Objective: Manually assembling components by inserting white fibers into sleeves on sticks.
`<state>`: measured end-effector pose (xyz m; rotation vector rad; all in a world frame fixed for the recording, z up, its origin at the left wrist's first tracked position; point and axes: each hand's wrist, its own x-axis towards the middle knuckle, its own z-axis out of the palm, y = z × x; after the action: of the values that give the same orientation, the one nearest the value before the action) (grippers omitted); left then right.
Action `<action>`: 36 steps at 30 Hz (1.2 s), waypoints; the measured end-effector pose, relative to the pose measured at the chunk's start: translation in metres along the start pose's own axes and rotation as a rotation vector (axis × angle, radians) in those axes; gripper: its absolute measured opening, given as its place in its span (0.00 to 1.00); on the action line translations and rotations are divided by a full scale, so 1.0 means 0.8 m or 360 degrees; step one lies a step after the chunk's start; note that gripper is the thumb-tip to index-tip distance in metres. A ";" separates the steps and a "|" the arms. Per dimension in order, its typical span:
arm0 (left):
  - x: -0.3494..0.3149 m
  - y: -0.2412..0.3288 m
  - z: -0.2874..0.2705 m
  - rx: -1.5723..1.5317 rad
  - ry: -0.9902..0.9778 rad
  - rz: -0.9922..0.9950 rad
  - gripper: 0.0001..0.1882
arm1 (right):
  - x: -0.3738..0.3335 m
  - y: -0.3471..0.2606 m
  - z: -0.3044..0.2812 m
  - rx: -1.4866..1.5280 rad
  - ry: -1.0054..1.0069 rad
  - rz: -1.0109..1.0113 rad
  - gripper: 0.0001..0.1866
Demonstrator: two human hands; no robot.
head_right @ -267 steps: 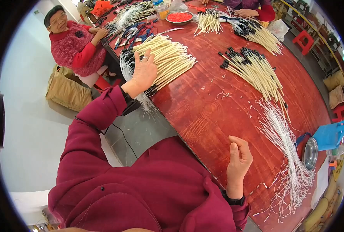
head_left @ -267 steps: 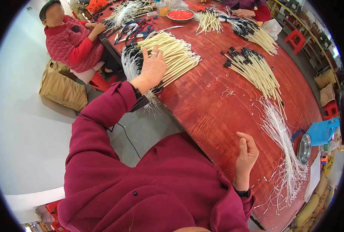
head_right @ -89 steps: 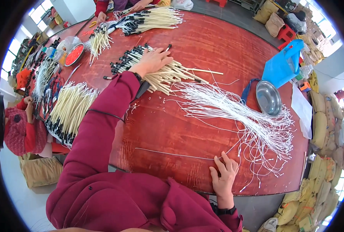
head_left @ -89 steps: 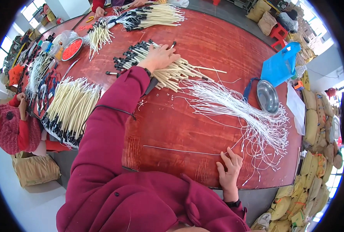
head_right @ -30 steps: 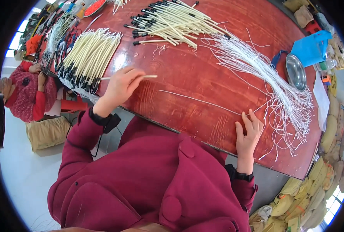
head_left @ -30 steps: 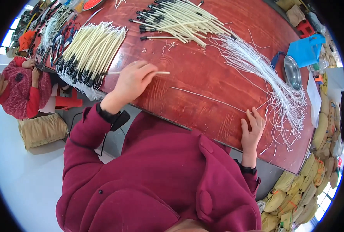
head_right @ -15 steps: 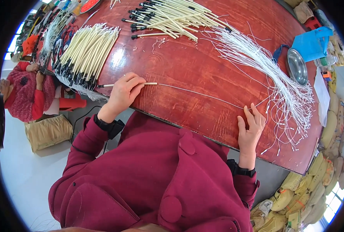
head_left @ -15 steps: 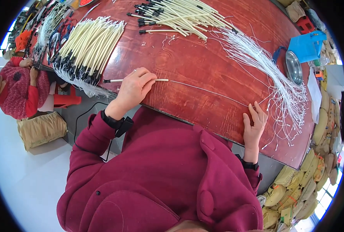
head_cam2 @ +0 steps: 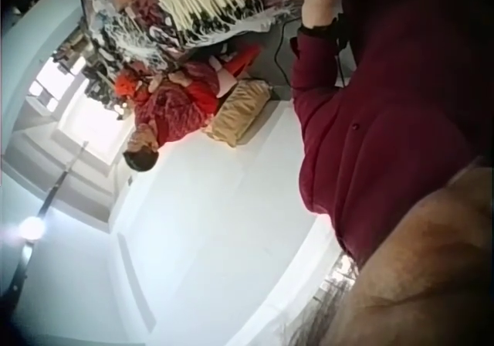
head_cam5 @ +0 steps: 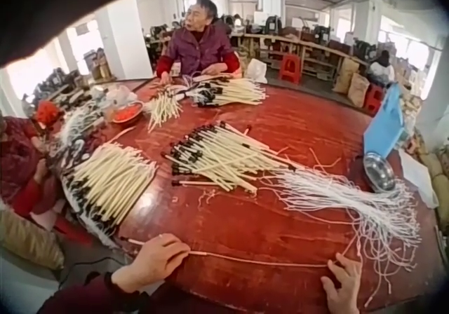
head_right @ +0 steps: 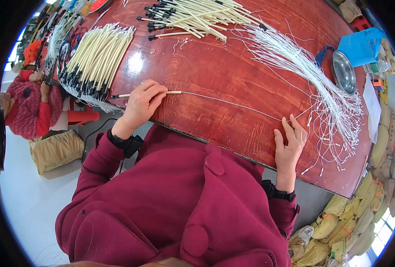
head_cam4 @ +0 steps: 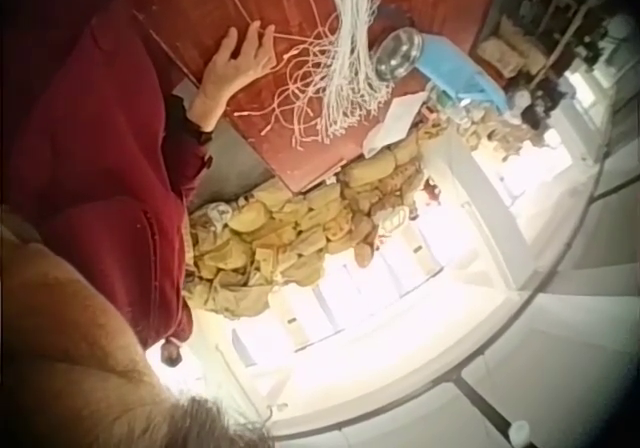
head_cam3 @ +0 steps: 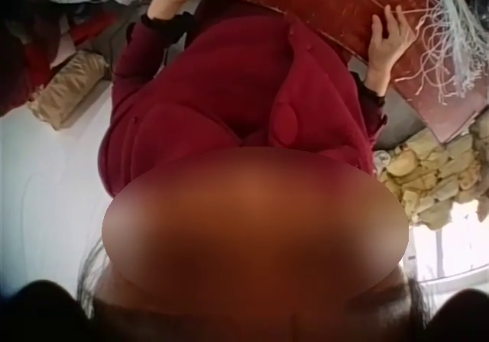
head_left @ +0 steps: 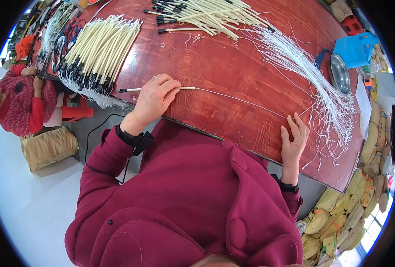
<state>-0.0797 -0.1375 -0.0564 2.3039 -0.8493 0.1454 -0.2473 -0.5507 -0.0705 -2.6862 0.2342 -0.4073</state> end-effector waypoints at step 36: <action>0.032 0.015 0.030 0.0248 0.0084 0.0153 0.09 | 0.078 -0.115 0.059 0.0147 -0.0037 -0.0649 0.13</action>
<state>-0.0697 -0.1732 -0.0604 2.3922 -0.9515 0.3237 -0.1640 -0.4641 -0.0573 -2.6377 -0.3381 -0.4914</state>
